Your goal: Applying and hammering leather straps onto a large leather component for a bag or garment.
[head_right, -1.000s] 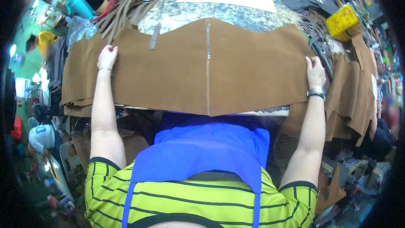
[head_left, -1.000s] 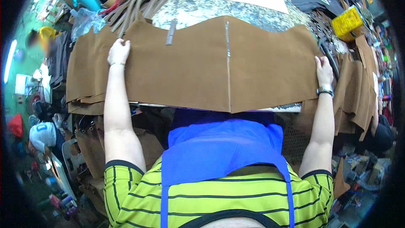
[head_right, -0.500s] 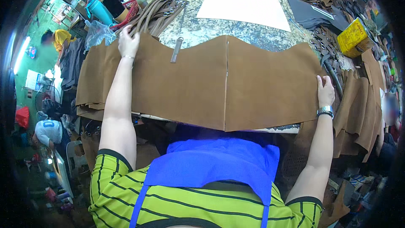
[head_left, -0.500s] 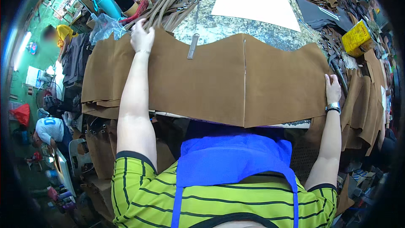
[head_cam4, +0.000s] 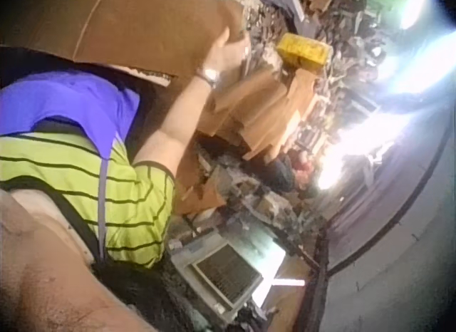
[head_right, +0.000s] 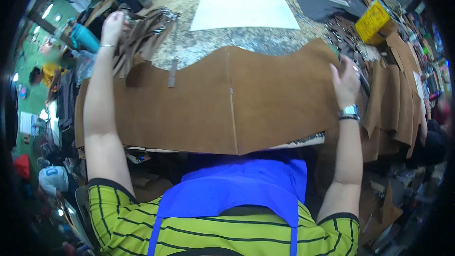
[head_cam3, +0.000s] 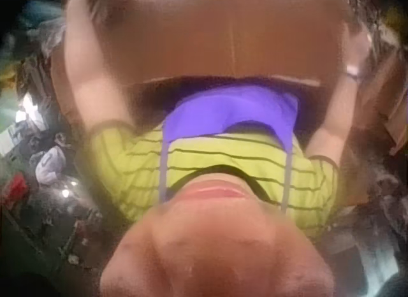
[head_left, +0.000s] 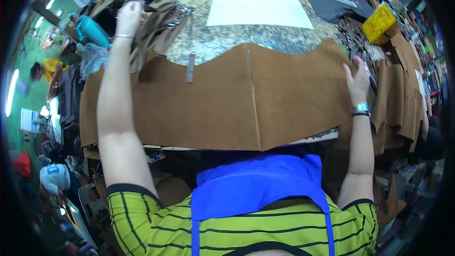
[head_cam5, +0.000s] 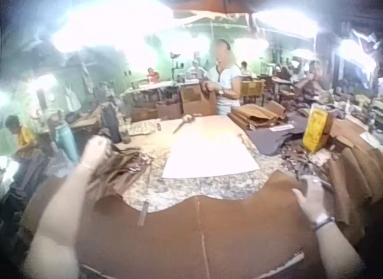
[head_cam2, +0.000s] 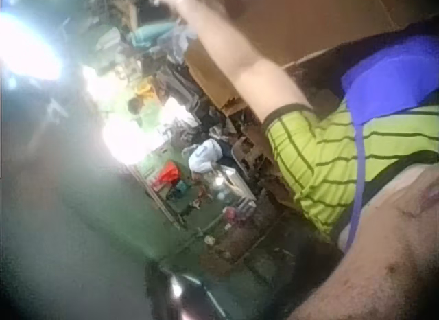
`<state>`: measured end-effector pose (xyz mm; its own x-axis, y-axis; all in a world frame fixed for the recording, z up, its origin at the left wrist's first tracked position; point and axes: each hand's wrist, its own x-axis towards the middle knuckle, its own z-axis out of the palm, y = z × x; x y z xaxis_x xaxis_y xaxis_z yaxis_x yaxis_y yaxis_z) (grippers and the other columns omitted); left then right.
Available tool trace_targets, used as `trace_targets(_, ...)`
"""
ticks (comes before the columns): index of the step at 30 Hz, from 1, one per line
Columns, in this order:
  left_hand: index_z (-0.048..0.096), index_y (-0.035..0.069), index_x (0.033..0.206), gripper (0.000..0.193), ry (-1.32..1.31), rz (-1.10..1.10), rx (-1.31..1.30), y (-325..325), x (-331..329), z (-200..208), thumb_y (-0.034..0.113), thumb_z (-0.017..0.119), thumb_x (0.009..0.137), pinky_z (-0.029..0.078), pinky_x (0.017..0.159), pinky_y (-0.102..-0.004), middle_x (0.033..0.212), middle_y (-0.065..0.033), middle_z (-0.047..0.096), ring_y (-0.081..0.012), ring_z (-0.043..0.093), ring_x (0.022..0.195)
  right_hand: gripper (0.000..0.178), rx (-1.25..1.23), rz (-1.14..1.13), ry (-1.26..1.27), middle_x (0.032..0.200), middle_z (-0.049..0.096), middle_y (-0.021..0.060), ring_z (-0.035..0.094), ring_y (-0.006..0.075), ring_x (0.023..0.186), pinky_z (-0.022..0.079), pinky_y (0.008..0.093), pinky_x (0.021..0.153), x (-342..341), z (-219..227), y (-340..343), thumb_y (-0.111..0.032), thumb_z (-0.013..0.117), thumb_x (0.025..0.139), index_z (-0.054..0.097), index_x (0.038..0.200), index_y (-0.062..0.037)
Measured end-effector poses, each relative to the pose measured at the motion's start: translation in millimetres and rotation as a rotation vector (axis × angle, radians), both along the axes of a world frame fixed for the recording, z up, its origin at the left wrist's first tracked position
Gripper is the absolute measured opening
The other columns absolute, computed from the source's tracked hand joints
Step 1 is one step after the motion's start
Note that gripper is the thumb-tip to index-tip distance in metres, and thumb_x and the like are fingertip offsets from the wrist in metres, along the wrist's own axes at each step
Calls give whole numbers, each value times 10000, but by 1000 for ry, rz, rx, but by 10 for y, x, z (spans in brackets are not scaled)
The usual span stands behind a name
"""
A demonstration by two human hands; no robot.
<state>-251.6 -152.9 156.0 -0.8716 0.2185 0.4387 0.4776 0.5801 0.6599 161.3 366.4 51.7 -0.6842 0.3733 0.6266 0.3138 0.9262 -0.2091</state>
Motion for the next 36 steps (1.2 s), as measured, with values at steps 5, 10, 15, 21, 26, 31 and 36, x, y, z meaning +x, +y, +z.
trace_targets(5,554,52,1017,194,-362,-369,311,850,1715,69,224,479,970,445,521,-186,720,-2,577,-63,536,579,298,-1130,727,-125,977,651,57,594,118,928,477,278,794,-463,279,-1476,-281,545,941,614,1098,-37)
trace_targets(10,551,-18,1097,194,-667,-514,229,1076,3257,-674,95,505,946,495,637,-243,736,-49,635,-93,606,678,530,-2227,855,-533,1052,636,56,614,139,866,482,299,825,-531,111,-2371,-495,391,965,548,1199,-45)
trace_targets(15,534,40,1154,321,-1035,-493,371,933,3612,-1096,286,412,988,482,714,-214,936,-14,602,-73,582,826,218,-2020,798,-231,886,637,36,607,86,811,514,235,733,-368,40,-2525,-173,519,960,567,1091,-5)
trace_targets(21,409,27,1289,632,-1476,-540,1151,1039,3051,-1139,554,290,960,513,864,-403,1235,-159,527,-279,562,1102,197,-1865,828,-477,814,637,12,581,50,738,478,210,674,-44,0,-2613,-159,514,960,566,1085,-15)
trace_targets(26,424,54,1277,513,-1361,-419,1108,1133,2777,-1134,465,367,974,507,868,-412,1242,-158,525,-285,553,1112,212,-1890,780,-557,815,640,11,576,43,730,473,208,672,148,72,-2536,-168,515,960,565,1107,-24)
trace_targets(31,507,108,1244,380,-67,-545,-63,1029,2635,-1212,84,517,865,369,1017,-468,1233,-83,545,-210,527,1124,225,-1917,864,-484,820,643,32,590,52,737,488,209,654,279,334,-2337,-152,505,963,549,1139,-19)
trace_targets(36,647,183,1007,227,168,-666,-686,805,2526,-1040,94,620,800,273,1064,-529,1004,-11,599,-208,538,1063,224,-1996,862,-271,807,639,63,628,109,754,524,247,689,390,742,-2083,-134,510,957,538,1139,-7)
